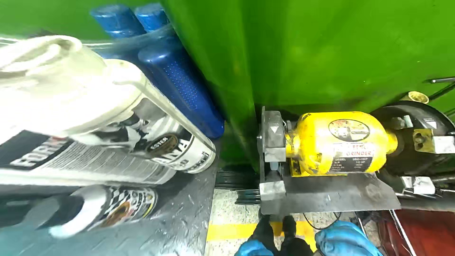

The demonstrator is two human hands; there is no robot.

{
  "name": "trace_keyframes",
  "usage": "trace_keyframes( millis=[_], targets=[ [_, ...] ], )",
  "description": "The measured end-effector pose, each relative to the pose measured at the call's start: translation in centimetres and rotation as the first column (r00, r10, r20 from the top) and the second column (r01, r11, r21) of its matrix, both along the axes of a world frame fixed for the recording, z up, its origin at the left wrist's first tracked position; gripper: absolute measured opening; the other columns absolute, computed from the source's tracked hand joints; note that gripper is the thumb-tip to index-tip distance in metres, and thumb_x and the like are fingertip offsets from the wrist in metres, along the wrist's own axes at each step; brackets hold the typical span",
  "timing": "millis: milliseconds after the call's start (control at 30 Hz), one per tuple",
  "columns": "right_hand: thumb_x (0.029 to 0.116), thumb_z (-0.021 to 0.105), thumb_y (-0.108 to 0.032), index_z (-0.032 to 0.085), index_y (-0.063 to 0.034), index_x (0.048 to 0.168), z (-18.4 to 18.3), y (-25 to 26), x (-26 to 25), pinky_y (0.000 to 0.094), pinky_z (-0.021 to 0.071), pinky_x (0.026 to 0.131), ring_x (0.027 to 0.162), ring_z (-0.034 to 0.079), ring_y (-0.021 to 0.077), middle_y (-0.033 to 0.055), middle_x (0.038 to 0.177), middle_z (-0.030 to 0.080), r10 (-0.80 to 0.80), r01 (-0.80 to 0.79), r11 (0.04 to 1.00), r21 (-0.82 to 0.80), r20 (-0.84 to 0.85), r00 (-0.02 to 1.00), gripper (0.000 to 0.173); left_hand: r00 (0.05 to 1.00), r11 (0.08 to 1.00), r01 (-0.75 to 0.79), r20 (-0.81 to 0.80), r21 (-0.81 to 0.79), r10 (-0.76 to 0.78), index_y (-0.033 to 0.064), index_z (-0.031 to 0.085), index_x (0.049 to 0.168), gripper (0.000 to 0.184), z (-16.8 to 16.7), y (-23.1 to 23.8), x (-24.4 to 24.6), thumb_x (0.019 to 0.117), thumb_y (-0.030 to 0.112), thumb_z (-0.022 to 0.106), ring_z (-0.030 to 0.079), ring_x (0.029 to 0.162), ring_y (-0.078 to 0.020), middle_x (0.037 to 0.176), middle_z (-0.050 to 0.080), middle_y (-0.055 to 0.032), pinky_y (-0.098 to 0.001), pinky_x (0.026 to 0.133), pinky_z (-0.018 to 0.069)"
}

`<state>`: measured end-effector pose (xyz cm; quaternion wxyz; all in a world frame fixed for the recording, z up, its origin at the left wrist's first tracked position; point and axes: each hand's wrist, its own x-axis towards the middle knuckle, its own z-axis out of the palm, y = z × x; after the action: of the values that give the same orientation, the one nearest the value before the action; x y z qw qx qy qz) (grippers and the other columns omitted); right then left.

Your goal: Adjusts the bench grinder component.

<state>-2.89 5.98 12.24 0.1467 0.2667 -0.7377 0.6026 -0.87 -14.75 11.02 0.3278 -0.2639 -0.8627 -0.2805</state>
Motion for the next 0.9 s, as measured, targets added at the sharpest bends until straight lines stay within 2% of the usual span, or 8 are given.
trace_keyframes(
  millis=[67,133,267,333,400,500,633,900],
  targets=[
    [0.105,0.058,-0.026,0.07,-0.0164,0.112,-0.1,1.0,0.5,0.0316,0.0513,0.099,0.104,0.068,0.0116,0.0003,0.11,0.074,0.022,-0.023,0.999,-0.034,-0.005,1.0,0.017,1.0,0.998,0.006,0.002,0.069,-0.006,0.0081,0.071,0.11,0.025,-0.6,1.0,0.9,0.1034,0.023,0.052,0.069,0.088,-0.0165,0.09,0.071,-0.0039,-0.0317,0.089,0.0525],
    [0.1038,0.06,-0.025,0.069,-0.0174,0.111,-0.4,1.9,1.1,0.0324,0.0528,0.098,0.104,0.069,0.0112,-0.0006,0.109,0.074,0.023,-0.024,0.997,-0.069,-0.005,1.0,0.014,0.983,0.928,-0.093,0.182,0.36,0.028,0.0104,0.064,0.117,0.032,2.0,3.1,4.2,0.1066,0.037,0.05,0.062,0.089,-0.0138,0.093,0.064,-0.0041,-0.027,0.091,0.0488],
    [0.0997,0.065,-0.024,0.069,-0.0176,0.108,-0.8,2.2,1.4,0.0255,0.0486,0.097,0.102,0.064,0.0077,-0.0023,0.105,0.07,-0.032,0.031,0.999,-0.012,-0.046,0.998,0.011,0.86,0.409,-0.186,0.35,0.893,-0.372,0.0103,0.058,0.136,0.072,2.6,7.4,4.3,0.0887,0.064,0.066,0.064,0.095,0.0002,0.114,0.07,0.0058,-0.0173,0.077,0.0536],
    [0.0999,0.064,-0.025,0.069,-0.016,0.108,-0.5,1.8,1.6,0.0286,0.0443,0.094,0.097,0.061,0.0158,0.0042,0.098,0.067,-0.038,0.06,0.986,0.155,-0.145,0.989,0.013,0.787,0.122,-0.329,0.344,0.936,-0.512,0.0161,0.064,0.129,0.061,2.7,9.0,4.7,0.0897,0.063,0.063,0.065,0.083,0.0036,0.106,0.072,0.0106,-0.0163,0.07,0.054],
    [0.0991,0.065,-0.026,0.071,-0.0158,0.114,0.0,1.6,1.8,0.0337,0.045,0.092,0.094,0.063,0.021,0.0074,0.096,0.069,0.006,0.047,0.955,0.294,-0.18,0.984,0.019,0.763,-0.074,-0.445,0.334,0.893,-0.554,0.0102,0.066,0.118,0.045,3.0,9.5,4.3,0.1074,0.047,0.042,0.064,0.072,-0.0011,0.092,0.07,0.0044,-0.0184,0.063,0.0548],
    [0.0975,0.07,-0.033,0.066,-0.0127,0.124,-0.4,2.3,2.5,0.0367,0.0481,0.094,0.098,0.067,0.0212,0.0092,0.104,0.074,0.099,-0.065,0.955,0.289,-0.107,0.989,0.033,0.809,-0.288,-0.468,0.274,0.835,-0.52,0.0115,0.068,0.099,0.056,3.2,9.2,3.4,0.1086,0.039,0.021,0.063,0.063,-0.0063,0.075,0.066,0.0017,-0.0225,0.059,0.0546],
    [0.0892,0.075,-0.053,0.069,-0.0113,0.121,-0.6,2.9,2.8,0.0412,0.0504,0.092,0.101,0.066,0.0268,0.0159,0.108,0.07,0.173,-0.171,0.93,0.326,0.023,0.985,0.052,0.848,-0.383,-0.333,0.095,0.861,-0.522,0.0125,0.069,0.106,0.049,2.7,9.2,3.2,0.1068,0.049,0.037,0.07,0.094,-0.0199,0.095,0.071,-0.0047,-0.0373,0.088,0.0578],
    [0.0918,0.077,-0.031,0.069,-0.002,0.122,0.9,1.9,1.2,0.041,0.0549,0.087,0.099,0.069,0.0282,0.023,0.115,0.07,0.163,-0.197,0.924,0.329,0.128,0.978,0.042,0.8,-0.39,-0.185,-0.093,0.902,-0.593,0.014,0.075,0.11,0.043,2.4,7.3,2.2,0.1014,0.05,0.052,0.064,0.122,-0.0262,0.119,0.072,-0.0108,-0.0432,0.108,0.0484]
  ],
)
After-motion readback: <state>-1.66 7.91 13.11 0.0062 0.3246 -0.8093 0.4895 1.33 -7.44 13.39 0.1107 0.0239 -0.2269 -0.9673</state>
